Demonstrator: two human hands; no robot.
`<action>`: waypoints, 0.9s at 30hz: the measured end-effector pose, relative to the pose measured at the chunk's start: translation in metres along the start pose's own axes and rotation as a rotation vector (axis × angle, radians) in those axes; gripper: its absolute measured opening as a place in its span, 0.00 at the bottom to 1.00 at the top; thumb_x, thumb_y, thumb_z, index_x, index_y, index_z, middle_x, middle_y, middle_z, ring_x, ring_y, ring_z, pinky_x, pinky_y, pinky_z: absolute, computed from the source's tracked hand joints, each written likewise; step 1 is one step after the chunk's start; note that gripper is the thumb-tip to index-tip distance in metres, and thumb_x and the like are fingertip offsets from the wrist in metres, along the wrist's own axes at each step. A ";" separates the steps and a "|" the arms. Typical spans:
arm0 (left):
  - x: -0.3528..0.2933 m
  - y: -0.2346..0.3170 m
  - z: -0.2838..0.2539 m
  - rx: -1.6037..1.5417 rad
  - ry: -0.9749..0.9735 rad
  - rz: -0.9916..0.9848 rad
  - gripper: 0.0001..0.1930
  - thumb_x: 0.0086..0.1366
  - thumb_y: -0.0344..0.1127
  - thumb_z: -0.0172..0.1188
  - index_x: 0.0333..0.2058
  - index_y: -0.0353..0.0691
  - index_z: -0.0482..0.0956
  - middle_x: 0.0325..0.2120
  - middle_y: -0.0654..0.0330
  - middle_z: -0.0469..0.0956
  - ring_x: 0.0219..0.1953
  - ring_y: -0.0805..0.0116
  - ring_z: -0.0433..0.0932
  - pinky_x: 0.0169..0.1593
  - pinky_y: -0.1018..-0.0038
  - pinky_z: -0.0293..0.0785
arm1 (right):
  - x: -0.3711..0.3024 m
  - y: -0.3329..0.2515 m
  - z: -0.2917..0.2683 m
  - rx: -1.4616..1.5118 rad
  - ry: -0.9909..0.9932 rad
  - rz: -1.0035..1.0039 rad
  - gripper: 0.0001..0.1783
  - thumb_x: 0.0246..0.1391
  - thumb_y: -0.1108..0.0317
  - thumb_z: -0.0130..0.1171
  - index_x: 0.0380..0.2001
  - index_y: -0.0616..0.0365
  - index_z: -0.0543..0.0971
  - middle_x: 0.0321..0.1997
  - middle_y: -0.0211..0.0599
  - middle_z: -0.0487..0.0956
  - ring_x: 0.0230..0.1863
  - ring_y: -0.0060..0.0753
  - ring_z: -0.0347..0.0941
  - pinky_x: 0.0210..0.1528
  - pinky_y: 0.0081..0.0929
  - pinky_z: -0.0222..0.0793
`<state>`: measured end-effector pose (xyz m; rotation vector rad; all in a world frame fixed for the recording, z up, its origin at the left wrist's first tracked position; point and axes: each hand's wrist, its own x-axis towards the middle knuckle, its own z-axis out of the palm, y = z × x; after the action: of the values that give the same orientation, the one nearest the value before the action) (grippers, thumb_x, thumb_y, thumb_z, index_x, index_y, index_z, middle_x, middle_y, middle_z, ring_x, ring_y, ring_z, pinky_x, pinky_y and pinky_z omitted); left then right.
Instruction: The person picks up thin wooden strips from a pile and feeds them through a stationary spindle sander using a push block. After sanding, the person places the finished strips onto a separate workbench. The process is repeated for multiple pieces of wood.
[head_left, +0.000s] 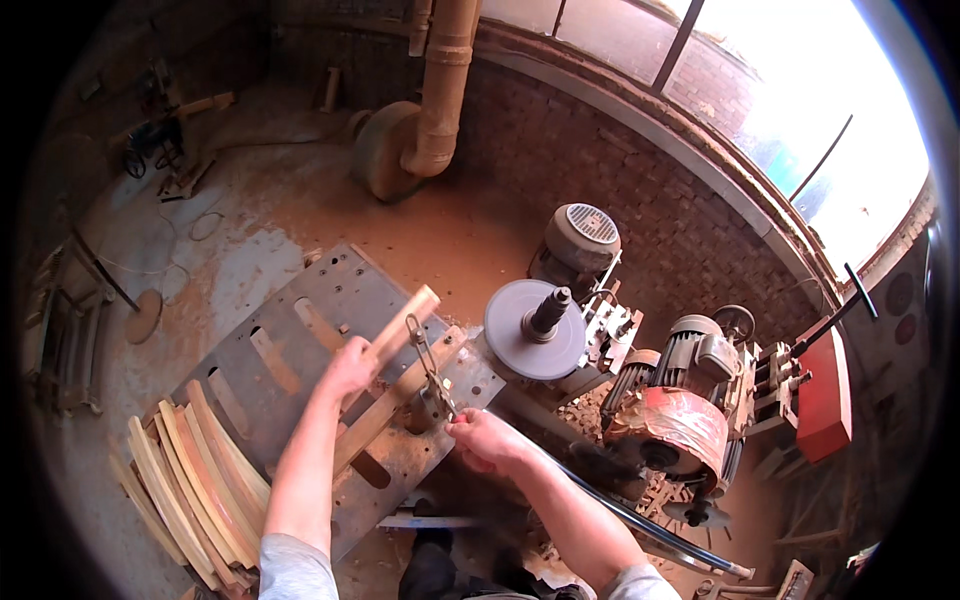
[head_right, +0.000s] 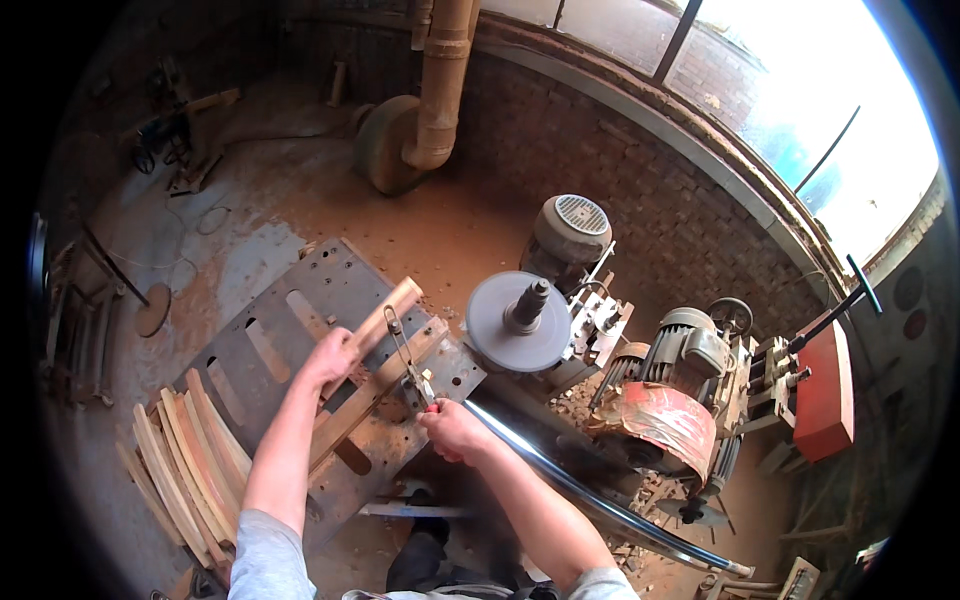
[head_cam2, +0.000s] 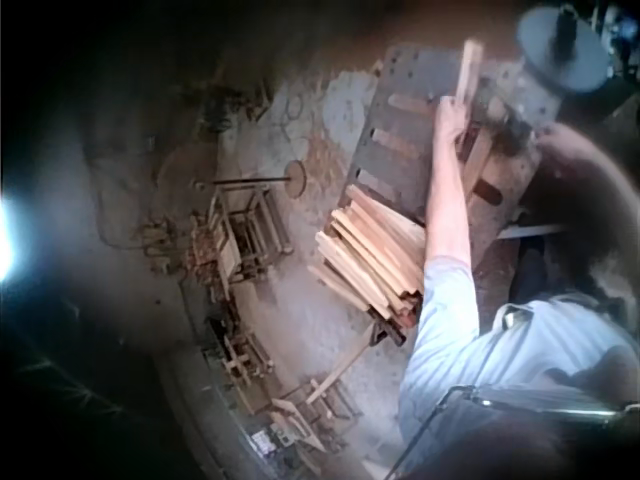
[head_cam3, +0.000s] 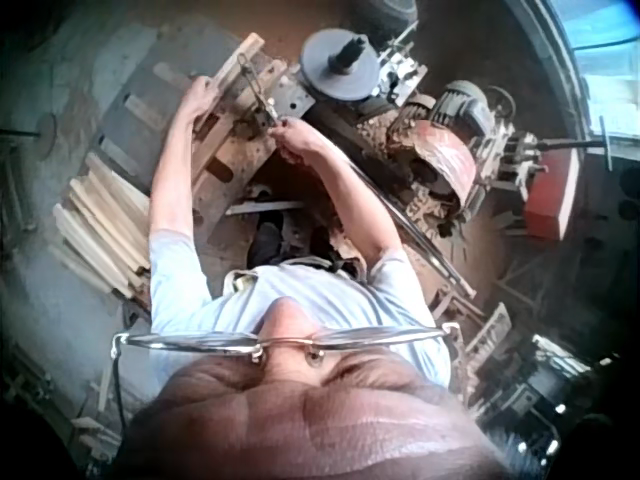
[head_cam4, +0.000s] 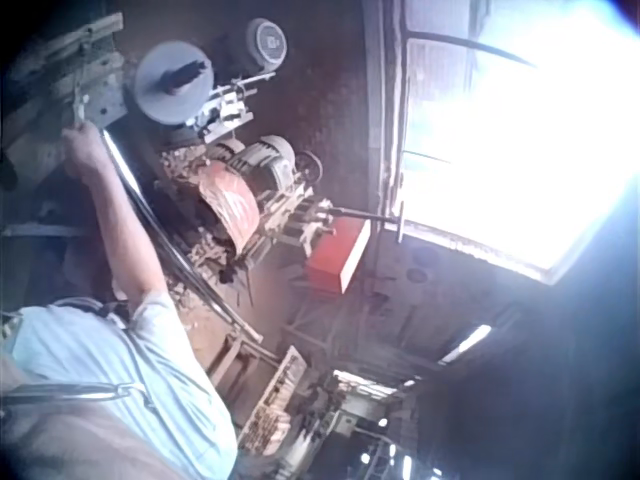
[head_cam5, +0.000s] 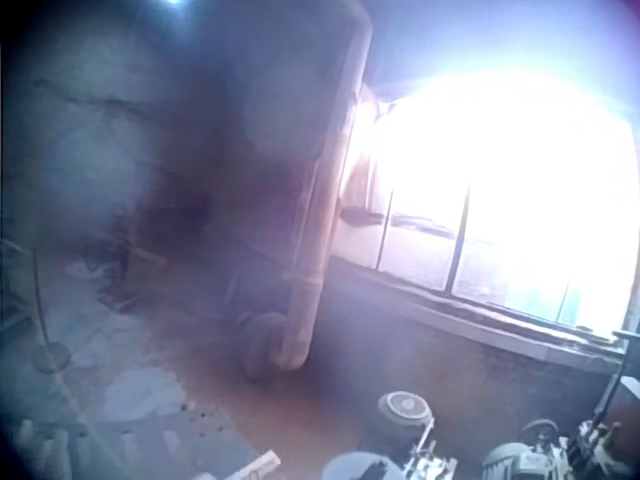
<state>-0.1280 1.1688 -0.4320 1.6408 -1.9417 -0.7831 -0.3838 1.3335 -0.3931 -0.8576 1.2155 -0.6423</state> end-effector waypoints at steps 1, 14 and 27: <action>0.000 -0.004 -0.011 -0.052 0.038 0.032 0.16 0.61 0.37 0.63 0.44 0.33 0.77 0.39 0.47 0.83 0.43 0.57 0.82 0.50 0.64 0.76 | 0.005 0.004 -0.001 0.002 -0.018 -0.014 0.12 0.66 0.62 0.54 0.32 0.46 0.62 0.18 0.21 0.61 0.12 0.18 0.56 0.11 0.21 0.46; -0.238 0.050 0.009 -1.098 -0.086 0.074 0.16 0.70 0.34 0.59 0.52 0.35 0.70 0.42 0.60 0.78 0.40 0.74 0.78 0.45 0.73 0.77 | -0.037 0.052 -0.029 0.022 -0.001 -0.138 0.14 0.69 0.59 0.51 0.28 0.45 0.63 0.15 0.20 0.60 0.11 0.19 0.54 0.12 0.24 0.48; -0.533 0.111 0.149 -1.163 0.260 0.006 0.25 0.64 0.44 0.69 0.52 0.37 0.69 0.33 0.59 0.78 0.29 0.67 0.80 0.30 0.74 0.80 | -0.140 0.182 -0.124 0.066 -0.047 -0.198 0.17 0.67 0.59 0.51 0.23 0.49 0.65 0.13 0.23 0.59 0.11 0.24 0.55 0.14 0.28 0.46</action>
<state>-0.2183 1.7256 -0.4610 0.9178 -0.9287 -1.2705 -0.5422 1.5190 -0.4859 -0.9397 1.0688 -0.8134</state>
